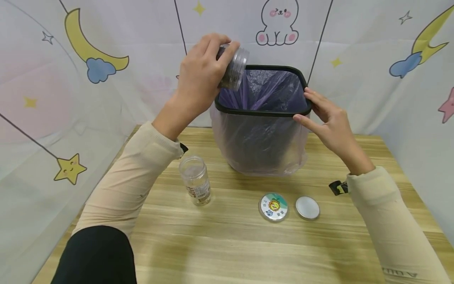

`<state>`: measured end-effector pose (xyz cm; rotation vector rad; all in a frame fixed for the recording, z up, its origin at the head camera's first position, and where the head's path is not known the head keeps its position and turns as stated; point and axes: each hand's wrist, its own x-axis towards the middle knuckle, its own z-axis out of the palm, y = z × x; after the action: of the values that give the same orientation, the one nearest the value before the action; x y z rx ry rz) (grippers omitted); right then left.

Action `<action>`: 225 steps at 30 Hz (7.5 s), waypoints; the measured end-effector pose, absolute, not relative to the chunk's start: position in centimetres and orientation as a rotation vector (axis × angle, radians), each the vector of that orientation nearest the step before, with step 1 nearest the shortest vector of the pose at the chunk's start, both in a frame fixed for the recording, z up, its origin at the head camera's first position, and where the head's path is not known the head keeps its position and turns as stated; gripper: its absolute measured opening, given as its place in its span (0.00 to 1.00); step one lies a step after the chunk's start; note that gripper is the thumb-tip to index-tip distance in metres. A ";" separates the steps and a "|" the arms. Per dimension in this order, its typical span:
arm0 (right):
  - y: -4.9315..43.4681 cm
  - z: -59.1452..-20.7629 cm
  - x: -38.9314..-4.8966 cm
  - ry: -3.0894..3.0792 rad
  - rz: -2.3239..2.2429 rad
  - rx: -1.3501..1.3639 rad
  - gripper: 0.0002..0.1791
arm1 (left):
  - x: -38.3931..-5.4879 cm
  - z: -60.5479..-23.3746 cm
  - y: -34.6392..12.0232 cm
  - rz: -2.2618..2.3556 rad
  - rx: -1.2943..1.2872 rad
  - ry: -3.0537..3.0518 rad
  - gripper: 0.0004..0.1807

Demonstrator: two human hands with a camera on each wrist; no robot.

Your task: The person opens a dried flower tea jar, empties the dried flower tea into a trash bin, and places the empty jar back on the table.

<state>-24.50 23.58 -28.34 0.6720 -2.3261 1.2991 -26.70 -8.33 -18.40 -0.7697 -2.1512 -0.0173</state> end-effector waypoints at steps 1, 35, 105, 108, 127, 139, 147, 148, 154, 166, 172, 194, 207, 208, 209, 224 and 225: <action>23.6 -28.4 -24.5 -2.326 1.300 0.672 0.35 | -26.7 -18.4 -8.3 -0.004 -0.779 -2.146 0.36; 23.5 -28.2 -24.2 -2.342 1.297 0.681 0.35 | -27.0 -19.2 -8.4 0.059 -0.823 -2.082 0.30; 23.5 -28.4 -24.4 -2.330 1.311 0.676 0.35 | -28.3 -19.9 -9.2 0.198 -0.866 -1.868 0.26; 23.6 -28.3 -24.4 -2.332 1.310 0.669 0.35 | -28.4 -19.9 -9.0 0.240 -0.873 -1.846 0.26; 23.6 -28.4 -24.5 -2.334 1.309 0.673 0.35 | -28.3 -19.8 -8.6 0.288 -0.875 -1.827 0.27; 23.6 -28.3 -24.4 -2.337 1.316 0.671 0.35 | -28.1 -19.3 -8.4 0.289 -0.868 -1.769 0.28; 23.5 -28.4 -24.4 -2.333 1.322 0.680 0.35 | -28.2 -19.5 -8.5 0.312 -0.868 -1.756 0.27; 23.5 -28.4 -24.4 -2.333 1.321 0.678 0.35 | -28.2 -19.5 -8.5 0.317 -0.869 -1.752 0.27; 23.5 -28.5 -24.4 -2.337 1.316 0.674 0.35 | -28.0 -19.4 -8.2 0.378 -0.869 -1.720 0.27; 23.5 -28.3 -24.4 -2.320 1.304 0.678 0.35 | -27.8 -19.1 -8.1 0.424 -0.882 -1.697 0.26; 23.4 -28.4 -24.4 -2.316 1.320 0.679 0.35 | -27.8 -19.2 -8.1 0.457 -0.952 -1.655 0.26; 23.5 -28.4 -24.5 -2.330 1.316 0.669 0.35 | -27.5 -19.3 -7.4 0.518 -1.016 -1.617 0.26; 23.6 -28.4 -24.5 -2.323 1.318 0.672 0.35 | -27.7 -19.9 -7.1 0.433 -0.934 -1.671 0.26; 23.5 -28.4 -24.5 -2.321 1.325 0.673 0.35 | -27.6 -19.9 -7.1 0.431 -0.920 -1.684 0.26; 23.5 -28.4 -24.5 -2.320 1.329 0.674 0.35 | -27.6 -19.9 -7.1 0.422 -0.913 -1.694 0.26; 22.9 -29.3 -24.4 -2.178 1.416 0.686 0.34 | -26.9 -20.9 -7.5 -0.057 -0.714 -2.149 0.38; 22.8 -29.3 -24.4 -2.169 1.421 0.686 0.33 | -26.9 -20.9 -7.6 -0.099 -0.692 -2.190 0.43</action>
<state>-24.42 22.81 -29.33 0.6861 -2.1687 1.4214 -26.90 -7.64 -20.91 -0.6916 -2.1905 -0.0994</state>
